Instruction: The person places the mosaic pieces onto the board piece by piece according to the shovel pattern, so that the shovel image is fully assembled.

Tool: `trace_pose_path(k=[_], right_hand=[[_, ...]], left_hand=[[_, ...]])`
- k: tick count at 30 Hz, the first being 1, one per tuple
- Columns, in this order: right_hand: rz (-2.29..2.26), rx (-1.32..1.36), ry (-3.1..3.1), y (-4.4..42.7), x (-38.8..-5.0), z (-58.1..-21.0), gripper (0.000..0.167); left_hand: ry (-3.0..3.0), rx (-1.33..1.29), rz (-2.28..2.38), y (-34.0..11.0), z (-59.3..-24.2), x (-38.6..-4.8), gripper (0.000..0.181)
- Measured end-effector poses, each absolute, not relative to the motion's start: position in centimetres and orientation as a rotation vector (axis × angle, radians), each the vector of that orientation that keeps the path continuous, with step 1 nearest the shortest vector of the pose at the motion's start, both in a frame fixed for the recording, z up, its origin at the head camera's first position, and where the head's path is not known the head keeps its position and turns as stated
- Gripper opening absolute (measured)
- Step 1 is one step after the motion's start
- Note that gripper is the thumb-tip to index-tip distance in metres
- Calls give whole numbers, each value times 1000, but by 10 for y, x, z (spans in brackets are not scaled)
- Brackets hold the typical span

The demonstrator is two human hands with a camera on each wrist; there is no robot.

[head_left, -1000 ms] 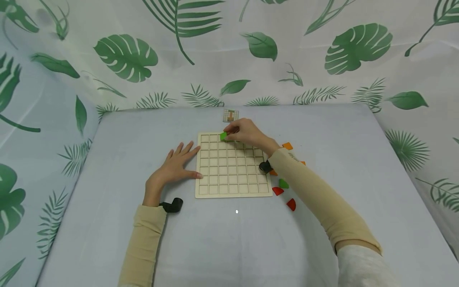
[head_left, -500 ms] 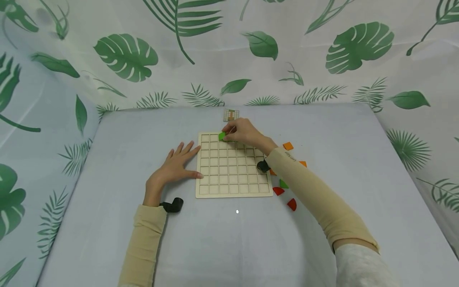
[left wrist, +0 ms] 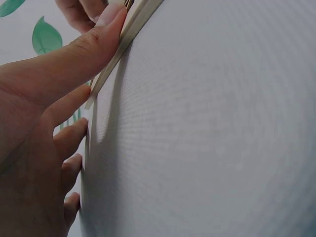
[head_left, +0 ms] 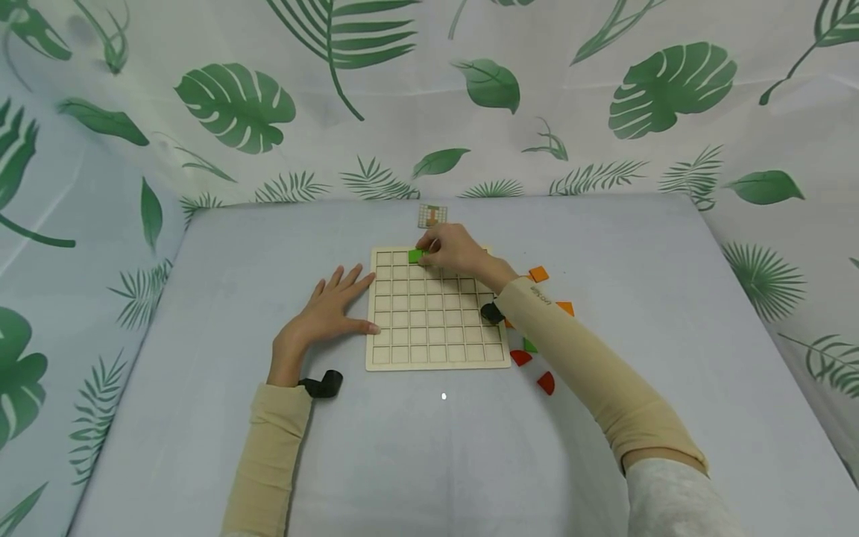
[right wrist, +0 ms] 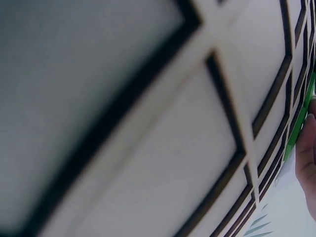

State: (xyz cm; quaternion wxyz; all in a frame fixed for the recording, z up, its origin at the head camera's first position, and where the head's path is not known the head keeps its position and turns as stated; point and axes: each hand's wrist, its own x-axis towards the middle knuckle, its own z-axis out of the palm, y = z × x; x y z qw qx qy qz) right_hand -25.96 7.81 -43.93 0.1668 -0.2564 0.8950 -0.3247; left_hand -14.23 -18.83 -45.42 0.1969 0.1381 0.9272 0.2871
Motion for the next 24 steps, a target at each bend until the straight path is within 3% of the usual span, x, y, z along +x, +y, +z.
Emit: trace_pose_path(k=[24], right_hand=[[-861, -829, 2571, 80, -261, -441, 34]], left_hand=[[2598, 394, 808, -188, -455, -142, 102]])
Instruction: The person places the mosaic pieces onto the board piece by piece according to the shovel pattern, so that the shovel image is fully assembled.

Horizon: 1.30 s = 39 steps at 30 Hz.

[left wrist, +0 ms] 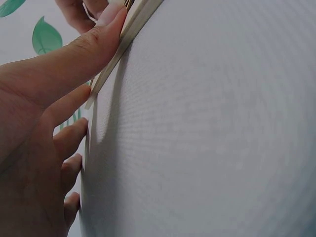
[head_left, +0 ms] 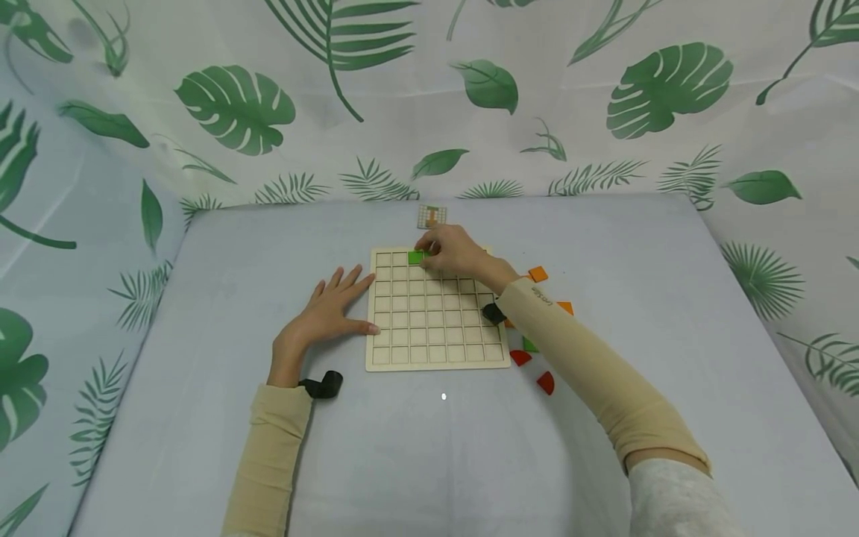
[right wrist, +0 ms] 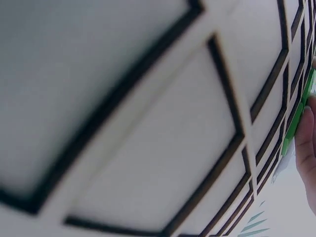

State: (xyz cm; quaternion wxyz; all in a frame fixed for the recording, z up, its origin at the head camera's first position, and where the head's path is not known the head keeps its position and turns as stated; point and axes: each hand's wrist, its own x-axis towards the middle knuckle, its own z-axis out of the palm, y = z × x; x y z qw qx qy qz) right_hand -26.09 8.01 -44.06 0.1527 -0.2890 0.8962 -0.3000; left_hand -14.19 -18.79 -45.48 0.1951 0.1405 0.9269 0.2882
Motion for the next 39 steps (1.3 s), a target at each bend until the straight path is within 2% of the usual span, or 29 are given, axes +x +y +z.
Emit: trace_pose_path(k=[39], right_hand=[[-937, -799, 2591, 132, -241, -432, 30]], left_hand=[[2595, 369, 816, -187, -453, -140, 100]])
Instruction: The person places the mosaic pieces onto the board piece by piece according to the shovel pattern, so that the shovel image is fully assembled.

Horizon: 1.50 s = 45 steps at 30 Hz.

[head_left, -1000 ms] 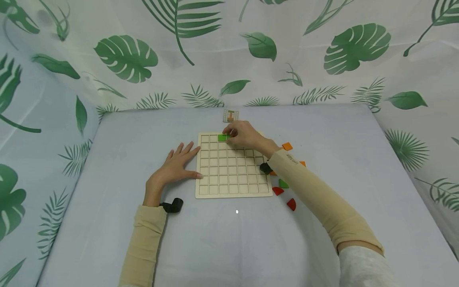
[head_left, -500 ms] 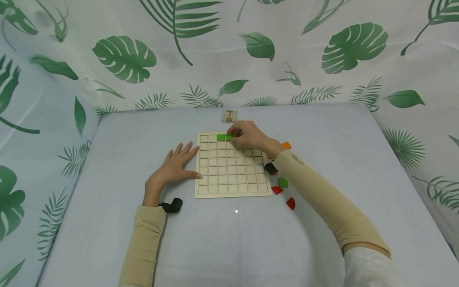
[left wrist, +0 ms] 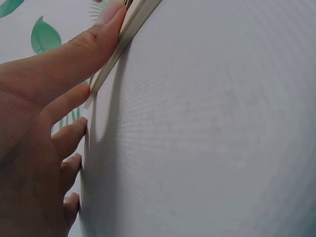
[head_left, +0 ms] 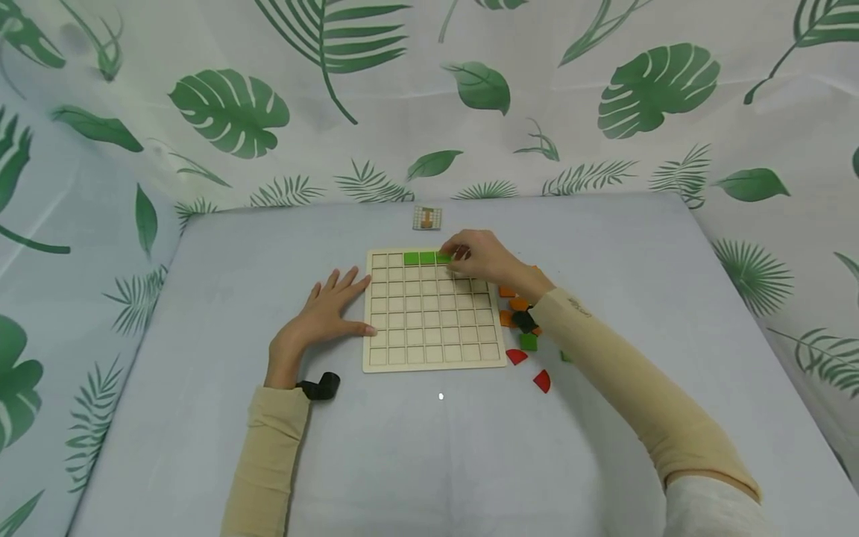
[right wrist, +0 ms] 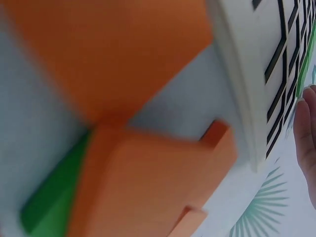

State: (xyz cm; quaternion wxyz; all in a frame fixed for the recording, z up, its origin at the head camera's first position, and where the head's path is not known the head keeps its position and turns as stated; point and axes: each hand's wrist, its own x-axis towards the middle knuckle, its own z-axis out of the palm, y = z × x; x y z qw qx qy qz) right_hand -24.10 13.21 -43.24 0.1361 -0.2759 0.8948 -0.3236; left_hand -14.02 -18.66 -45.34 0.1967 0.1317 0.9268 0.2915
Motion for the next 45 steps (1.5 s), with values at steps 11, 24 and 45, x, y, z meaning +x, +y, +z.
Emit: trace_pose_path(k=[11, 24, 45], right_hand=[[-899, -789, 2628, 160, -231, -429, 30], [-877, -750, 2653, 181, -218, -422, 26], [-759, -622, 2633, 218, -209, -431, 34]], left_hand=[[2576, 370, 825, -185, -450, -139, 102], [2573, 385, 831, -185, -451, -140, 101], [2550, 381, 857, -189, -451, -140, 101]])
